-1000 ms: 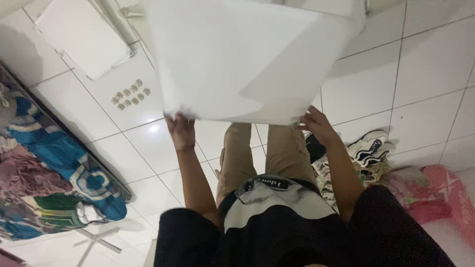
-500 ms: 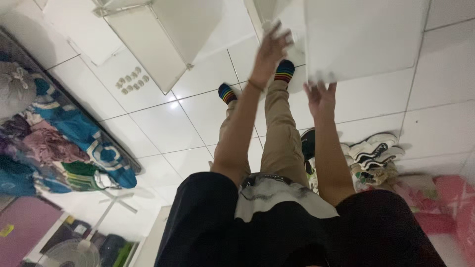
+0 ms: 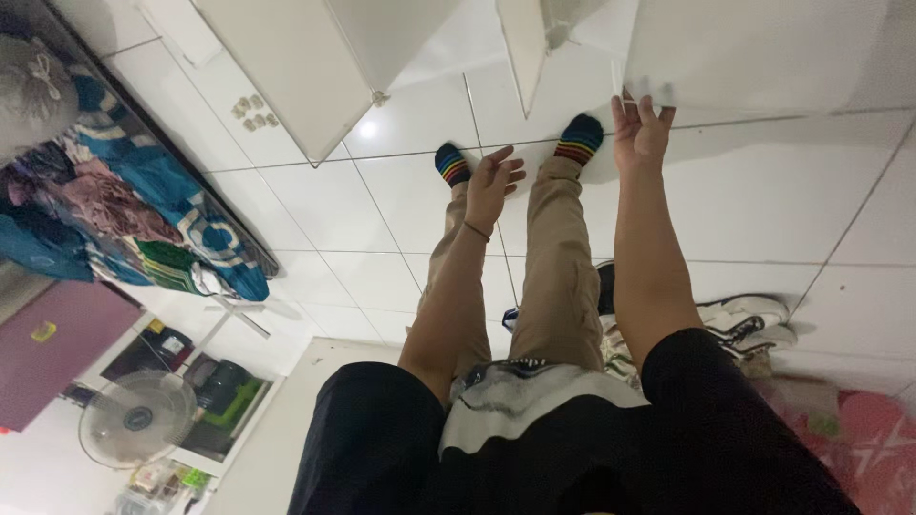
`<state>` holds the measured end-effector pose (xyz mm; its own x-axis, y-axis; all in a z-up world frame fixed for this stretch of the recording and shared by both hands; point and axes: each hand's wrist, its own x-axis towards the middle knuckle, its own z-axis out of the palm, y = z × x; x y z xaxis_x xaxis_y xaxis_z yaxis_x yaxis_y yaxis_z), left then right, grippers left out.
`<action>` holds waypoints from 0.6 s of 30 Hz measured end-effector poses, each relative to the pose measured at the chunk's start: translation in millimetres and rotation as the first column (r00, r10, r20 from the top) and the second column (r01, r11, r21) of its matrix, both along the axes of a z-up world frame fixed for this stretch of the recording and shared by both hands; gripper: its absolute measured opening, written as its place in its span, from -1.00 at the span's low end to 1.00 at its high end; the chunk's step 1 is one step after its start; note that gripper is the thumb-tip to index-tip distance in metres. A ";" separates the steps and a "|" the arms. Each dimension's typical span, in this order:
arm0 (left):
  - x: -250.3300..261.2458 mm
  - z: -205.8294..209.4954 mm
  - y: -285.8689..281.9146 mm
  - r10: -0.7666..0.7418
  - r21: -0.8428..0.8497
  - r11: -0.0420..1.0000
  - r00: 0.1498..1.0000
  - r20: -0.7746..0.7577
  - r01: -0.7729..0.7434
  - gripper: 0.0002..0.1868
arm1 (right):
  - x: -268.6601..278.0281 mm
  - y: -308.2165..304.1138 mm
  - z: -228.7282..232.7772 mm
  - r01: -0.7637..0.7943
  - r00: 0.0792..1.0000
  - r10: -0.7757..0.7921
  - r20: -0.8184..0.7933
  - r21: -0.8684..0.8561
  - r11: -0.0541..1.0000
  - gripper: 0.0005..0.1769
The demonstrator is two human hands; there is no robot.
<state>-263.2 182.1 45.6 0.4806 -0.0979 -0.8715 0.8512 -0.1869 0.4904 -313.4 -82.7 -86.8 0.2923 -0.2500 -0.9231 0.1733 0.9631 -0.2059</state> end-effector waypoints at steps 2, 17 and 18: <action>7.1 -8.4 -0.3 0.028 0.014 0.999 1.000 0.014 -0.028 -0.58 | -1.1 1.9 -11.8 -0.070 0.997 0.071 -0.039 0.030 0.997 -0.62; 99.2 -15.9 -66.4 -0.172 0.380 0.925 0.875 0.452 -0.015 -0.63 | 141.0 11.3 90.6 -0.852 0.440 0.812 -0.383 -0.463 0.243 -0.71; 117.7 -13.4 -74.1 -0.198 0.407 0.913 0.864 0.463 -0.009 -0.62 | 165.8 12.1 97.4 -0.844 0.347 0.812 -0.469 -0.533 0.054 -0.71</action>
